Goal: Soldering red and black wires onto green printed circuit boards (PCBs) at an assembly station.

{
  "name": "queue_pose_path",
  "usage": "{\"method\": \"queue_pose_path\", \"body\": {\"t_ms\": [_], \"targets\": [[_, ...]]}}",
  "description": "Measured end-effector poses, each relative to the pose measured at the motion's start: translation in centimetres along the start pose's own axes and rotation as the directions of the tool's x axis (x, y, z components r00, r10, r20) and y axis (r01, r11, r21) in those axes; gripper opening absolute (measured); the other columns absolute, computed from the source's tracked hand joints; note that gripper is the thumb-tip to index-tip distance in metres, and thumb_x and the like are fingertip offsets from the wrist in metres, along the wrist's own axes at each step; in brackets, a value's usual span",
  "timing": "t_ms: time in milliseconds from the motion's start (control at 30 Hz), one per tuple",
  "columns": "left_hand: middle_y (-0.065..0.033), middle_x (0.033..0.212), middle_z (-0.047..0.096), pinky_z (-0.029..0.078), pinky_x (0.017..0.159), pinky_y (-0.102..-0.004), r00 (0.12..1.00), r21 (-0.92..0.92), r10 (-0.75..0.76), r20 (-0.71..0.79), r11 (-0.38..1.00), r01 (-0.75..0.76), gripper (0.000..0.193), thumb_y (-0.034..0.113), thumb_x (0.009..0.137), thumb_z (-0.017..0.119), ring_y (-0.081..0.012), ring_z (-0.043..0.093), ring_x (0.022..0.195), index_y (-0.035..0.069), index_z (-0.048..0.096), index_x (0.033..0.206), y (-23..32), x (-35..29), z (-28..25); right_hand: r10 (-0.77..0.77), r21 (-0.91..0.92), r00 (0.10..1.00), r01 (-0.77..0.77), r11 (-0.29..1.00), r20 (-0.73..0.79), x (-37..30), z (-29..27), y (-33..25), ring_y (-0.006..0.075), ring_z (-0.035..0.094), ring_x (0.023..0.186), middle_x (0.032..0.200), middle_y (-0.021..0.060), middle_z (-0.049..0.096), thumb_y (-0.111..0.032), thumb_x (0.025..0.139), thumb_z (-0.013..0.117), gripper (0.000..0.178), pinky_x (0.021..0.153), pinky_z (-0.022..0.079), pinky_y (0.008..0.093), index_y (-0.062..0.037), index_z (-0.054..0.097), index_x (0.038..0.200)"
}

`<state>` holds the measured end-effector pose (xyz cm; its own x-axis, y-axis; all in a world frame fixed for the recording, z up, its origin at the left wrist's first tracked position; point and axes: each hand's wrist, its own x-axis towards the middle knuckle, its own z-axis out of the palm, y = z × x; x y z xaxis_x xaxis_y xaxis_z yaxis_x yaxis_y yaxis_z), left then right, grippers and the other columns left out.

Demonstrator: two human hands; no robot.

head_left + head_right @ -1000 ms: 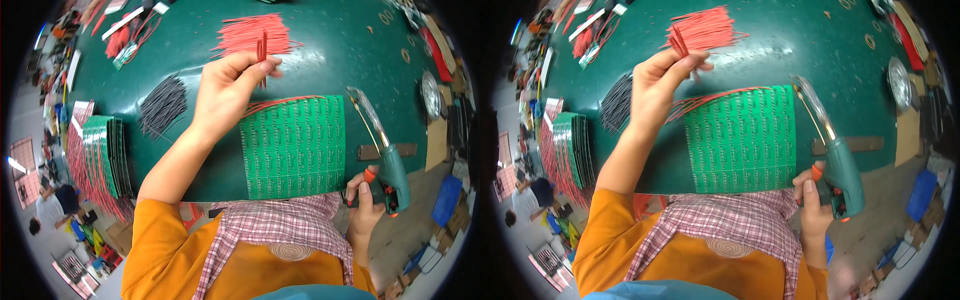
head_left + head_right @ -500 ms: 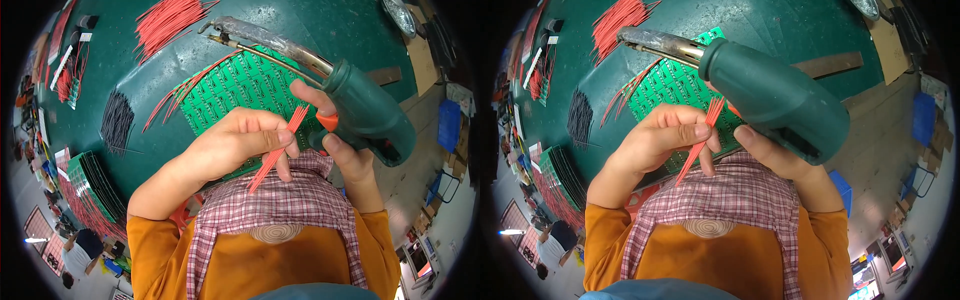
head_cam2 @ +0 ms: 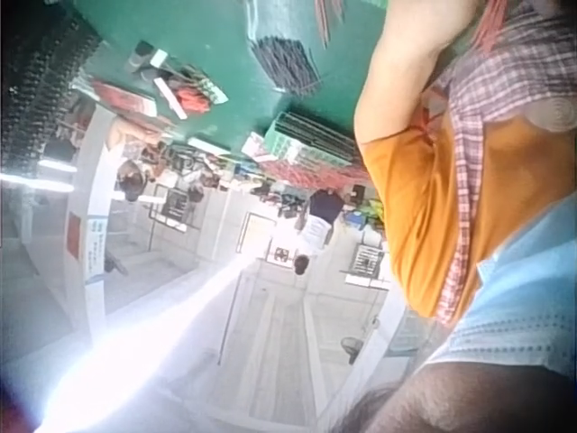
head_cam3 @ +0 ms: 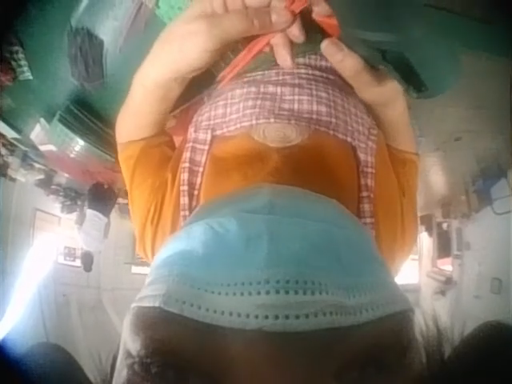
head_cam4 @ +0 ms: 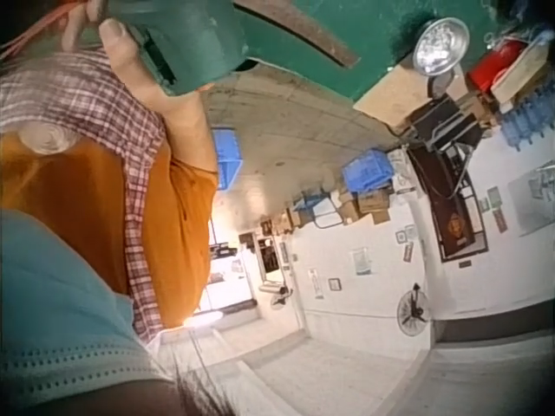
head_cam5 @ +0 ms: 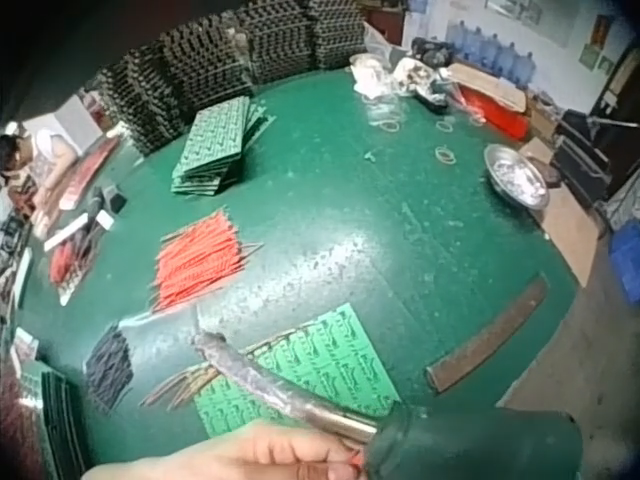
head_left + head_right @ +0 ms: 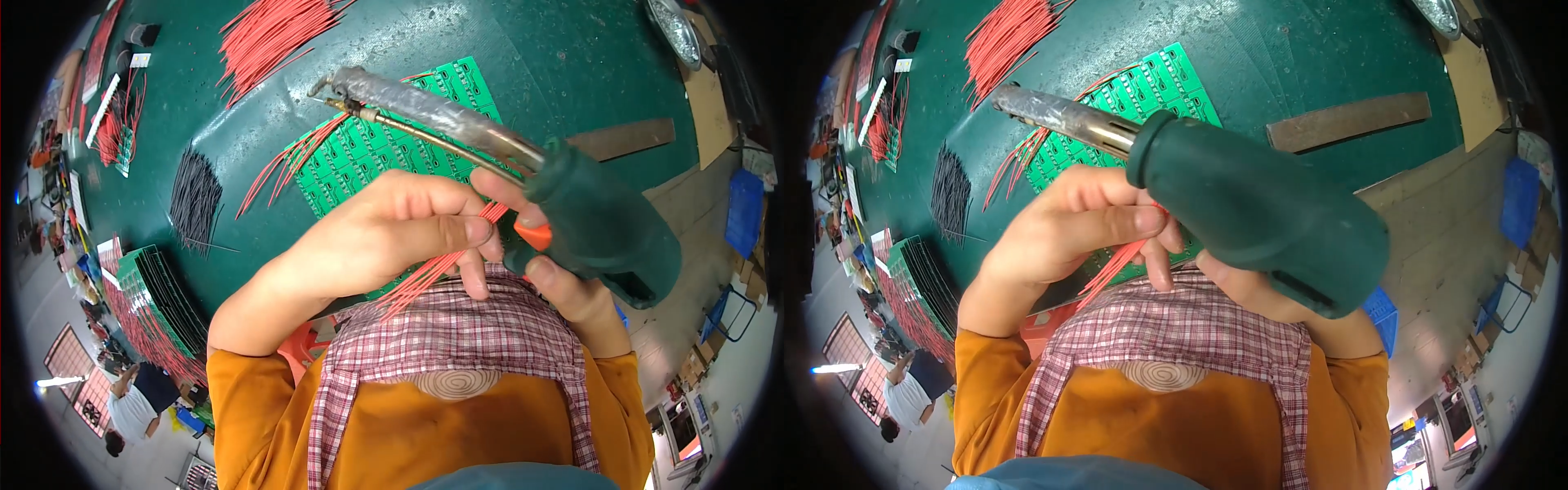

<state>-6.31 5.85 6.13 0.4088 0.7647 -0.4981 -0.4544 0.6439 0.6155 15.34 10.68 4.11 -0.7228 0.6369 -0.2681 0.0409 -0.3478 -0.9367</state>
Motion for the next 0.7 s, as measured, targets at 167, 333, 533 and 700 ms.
{"method": "queue_pose_path", "body": {"t_ms": [167, 333, 533, 700], "targets": [[-0.0169, 0.089, 0.066, 0.049, 0.074, -0.0292, 0.500, 0.972, 0.866, 0.003, 0.115, -0.206, 0.011, -0.001, 0.085, 0.055, -0.0209, 0.062, 0.081, -0.006, 0.064, 0.089, 4.9, -1.7, -2.5, -0.160, 0.057, 0.935, 0.187, 0.981, -0.318, 0.1, -0.7, -0.5, 0.0383, 0.055, 0.111, 0.123, 0.0310, 0.050, -0.030, 0.080, 0.062, 0.045, 0.097, 0.041, 0.0473, -0.0033, 0.044, 0.112], [-0.0080, 0.078, 0.066, 0.049, 0.062, -0.0282, 0.578, 0.925, 0.768, 0.277, -0.376, 0.057, 0.018, -0.005, 0.074, 0.065, -0.0217, 0.062, 0.067, 0.002, 0.066, 0.090, 4.0, 1.6, -3.5, 0.005, -0.050, 0.915, -0.027, 0.998, -0.403, -0.8, -0.5, -0.5, 0.0256, 0.065, 0.078, 0.104, 0.0294, 0.060, -0.027, 0.081, 0.060, 0.045, 0.076, 0.052, 0.0376, 0.0000, 0.045, 0.114], [0.0007, 0.074, 0.061, 0.043, 0.065, -0.0314, 0.546, 0.849, 0.758, 0.358, -0.508, 0.149, 0.023, 0.000, 0.067, 0.065, -0.0182, 0.057, 0.077, 0.010, 0.067, 0.088, 1.9, 3.8, -3.4, 0.064, -0.122, 0.922, -0.119, 0.985, -0.382, -3.2, 0.3, -0.9, 0.0104, 0.050, 0.057, 0.089, 0.0178, 0.063, -0.021, 0.086, 0.057, 0.037, 0.056, 0.044, 0.0255, -0.0030, 0.045, 0.117], [0.0018, 0.071, 0.059, 0.041, 0.070, -0.0309, 0.505, 0.815, 0.757, 0.415, -0.556, 0.163, 0.021, 0.006, 0.069, 0.064, -0.0167, 0.057, 0.073, 0.012, 0.068, 0.089, 1.3, 4.3, -3.4, 0.037, -0.228, 0.938, -0.122, 0.966, -0.346, -3.6, 0.0, -0.6, 0.0094, 0.047, 0.058, 0.087, 0.0153, 0.062, -0.023, 0.087, 0.058, 0.037, 0.056, 0.043, 0.0251, -0.0039, 0.044, 0.115]]}}
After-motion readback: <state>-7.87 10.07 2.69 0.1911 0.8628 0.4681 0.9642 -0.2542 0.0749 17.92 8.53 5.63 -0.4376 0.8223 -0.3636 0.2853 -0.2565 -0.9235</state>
